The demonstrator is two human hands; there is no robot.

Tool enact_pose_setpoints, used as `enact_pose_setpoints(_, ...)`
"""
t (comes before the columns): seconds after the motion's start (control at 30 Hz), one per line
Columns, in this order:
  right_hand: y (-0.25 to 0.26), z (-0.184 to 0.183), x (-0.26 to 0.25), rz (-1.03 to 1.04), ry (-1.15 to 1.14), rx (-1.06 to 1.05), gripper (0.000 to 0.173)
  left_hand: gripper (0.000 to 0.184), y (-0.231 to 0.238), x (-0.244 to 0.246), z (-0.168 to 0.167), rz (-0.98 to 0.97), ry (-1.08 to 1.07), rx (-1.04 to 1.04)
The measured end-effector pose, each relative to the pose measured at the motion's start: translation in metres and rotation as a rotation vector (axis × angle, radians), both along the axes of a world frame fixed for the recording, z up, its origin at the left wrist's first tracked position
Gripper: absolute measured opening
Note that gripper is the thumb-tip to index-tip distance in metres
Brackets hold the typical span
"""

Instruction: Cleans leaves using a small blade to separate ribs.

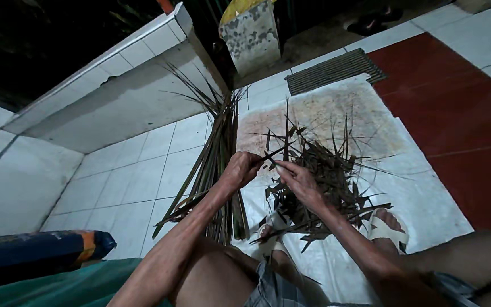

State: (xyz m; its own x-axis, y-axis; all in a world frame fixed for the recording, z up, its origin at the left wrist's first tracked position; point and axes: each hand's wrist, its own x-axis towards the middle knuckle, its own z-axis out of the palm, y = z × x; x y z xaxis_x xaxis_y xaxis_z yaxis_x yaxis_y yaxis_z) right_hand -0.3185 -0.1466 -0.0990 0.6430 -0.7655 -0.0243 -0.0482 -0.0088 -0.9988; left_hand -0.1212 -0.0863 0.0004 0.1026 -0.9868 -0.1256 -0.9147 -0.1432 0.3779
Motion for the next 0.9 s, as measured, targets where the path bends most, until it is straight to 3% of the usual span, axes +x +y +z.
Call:
enact_pose_setpoints(0.2,0.002,0.010,-0.002,-0.075,0.082,-0.045,0.035,0.019,0.002,-0.006,-0.003,-0.069,-0.159,-0.034)
enact_pose_setpoints(0.9,-0.011,0.005,-0.005,-0.223,0.180,-0.071,0.036,0.021,0.000,-0.029,0.006,-0.077,-0.182,-0.020)
